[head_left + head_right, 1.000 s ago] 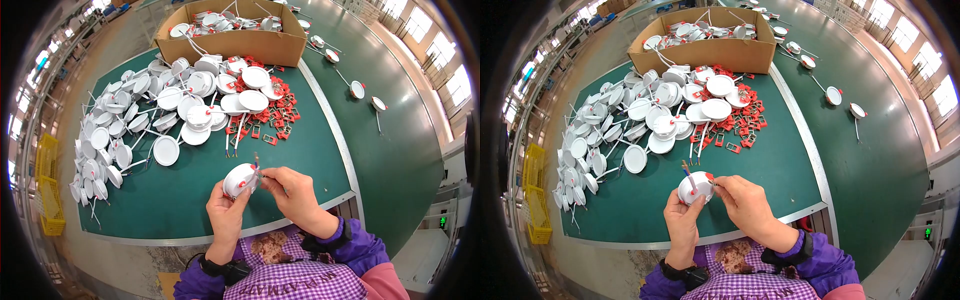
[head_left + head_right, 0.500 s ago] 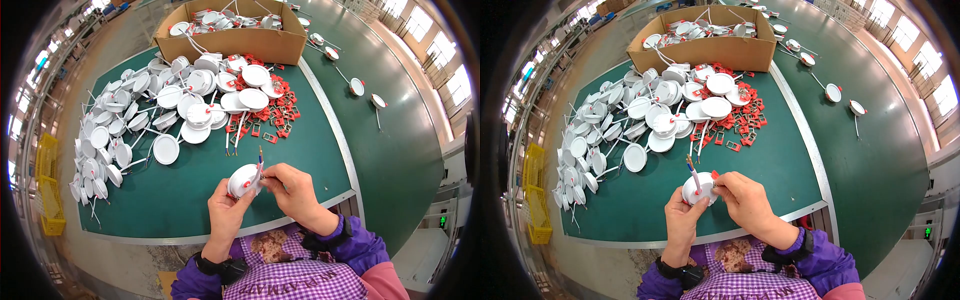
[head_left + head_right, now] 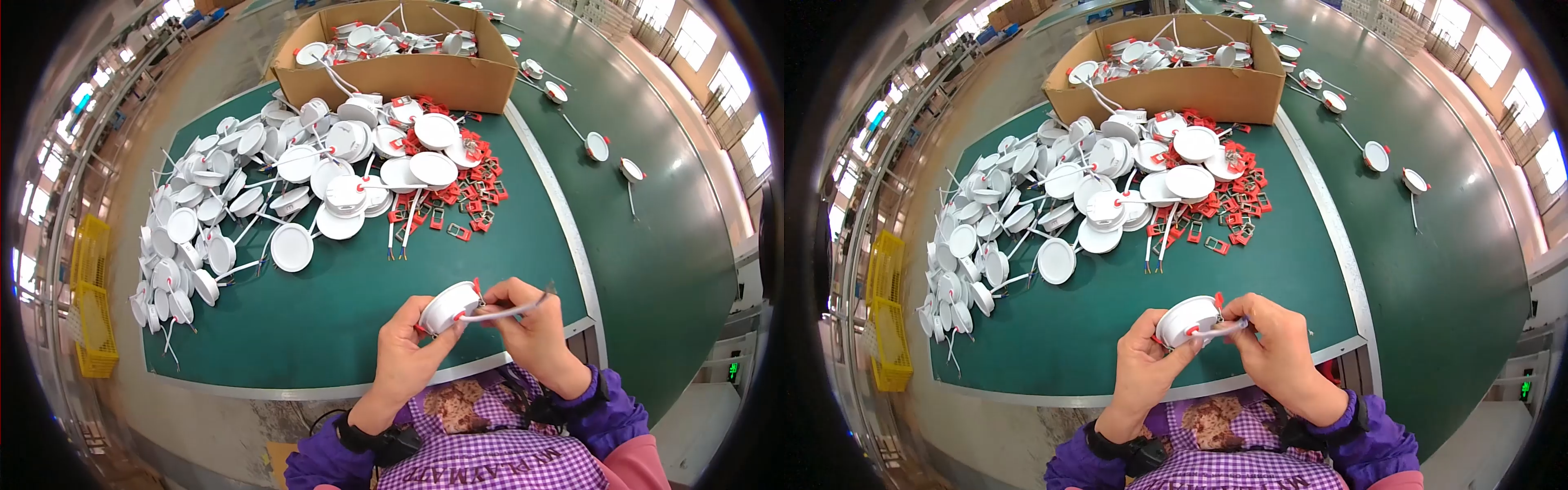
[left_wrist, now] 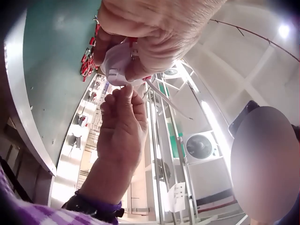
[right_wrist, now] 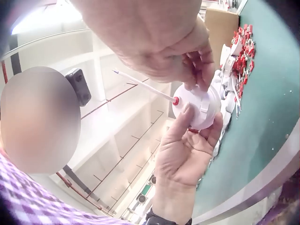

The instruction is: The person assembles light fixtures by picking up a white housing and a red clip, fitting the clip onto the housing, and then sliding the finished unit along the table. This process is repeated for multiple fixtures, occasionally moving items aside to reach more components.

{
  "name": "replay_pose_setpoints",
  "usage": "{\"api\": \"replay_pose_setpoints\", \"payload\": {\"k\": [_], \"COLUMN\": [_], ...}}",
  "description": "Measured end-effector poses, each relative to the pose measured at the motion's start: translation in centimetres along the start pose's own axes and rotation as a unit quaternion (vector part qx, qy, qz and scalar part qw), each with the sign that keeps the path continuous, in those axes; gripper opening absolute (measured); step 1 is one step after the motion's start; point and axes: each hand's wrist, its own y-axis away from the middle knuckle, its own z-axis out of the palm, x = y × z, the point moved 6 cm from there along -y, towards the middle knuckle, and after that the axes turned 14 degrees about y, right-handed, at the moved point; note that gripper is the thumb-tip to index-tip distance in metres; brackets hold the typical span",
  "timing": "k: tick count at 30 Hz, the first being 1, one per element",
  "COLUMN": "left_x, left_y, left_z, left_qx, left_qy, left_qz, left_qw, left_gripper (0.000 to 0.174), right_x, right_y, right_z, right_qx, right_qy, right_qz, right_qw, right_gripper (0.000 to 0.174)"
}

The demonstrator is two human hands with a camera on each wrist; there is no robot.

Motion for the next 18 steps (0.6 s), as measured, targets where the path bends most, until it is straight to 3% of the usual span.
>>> {"api": "replay_pose_setpoints", "payload": {"k": [2,4,7,13,15,16,18], "left_x": [-0.6,-1.0,-1.0,-1.9,-3.2,-2.9,-1.0], "left_y": [0.3,0.3,0.6,0.2,0.1,-0.3,-2.3], "left_z": [0.1,0.1,0.3,0.8,1.1,1.1,2.4], "left_qx": [0.015,0.033,0.011,-0.021,-0.047,-0.048,-0.125], "left_qy": [0.031,0.063,0.033,0.07,0.001,-0.001,-0.088], "left_qz": [-0.034,-0.062,-0.072,-0.107,-0.189,-0.19,-0.102], "left_qw": [0.999,0.996,0.997,0.992,0.981,0.981,0.983], "left_gripper": [0.024,0.025,0.026,0.026,0.034,0.034,0.048], "right_x": [0.6,2.6,3.3,4.2,4.6,5.0,8.0], "right_y": [0.2,0.3,0.7,0.6,0.6,0.9,0.4], "right_z": [0.1,1.2,1.1,0.3,-0.1,-0.2,-1.7], "right_qx": [-0.004,-0.047,-0.102,-0.135,-0.175,-0.214,-0.122], "right_qy": [0.0,-0.148,-0.249,-0.235,-0.275,-0.31,-0.319], "right_qz": [0.005,0.053,0.095,0.13,0.145,0.163,0.171], "right_qw": [1.0,0.986,0.958,0.954,0.934,0.912,0.924], "right_gripper": [0.011,0.011,0.014,0.035,0.037,0.039,0.031]}}
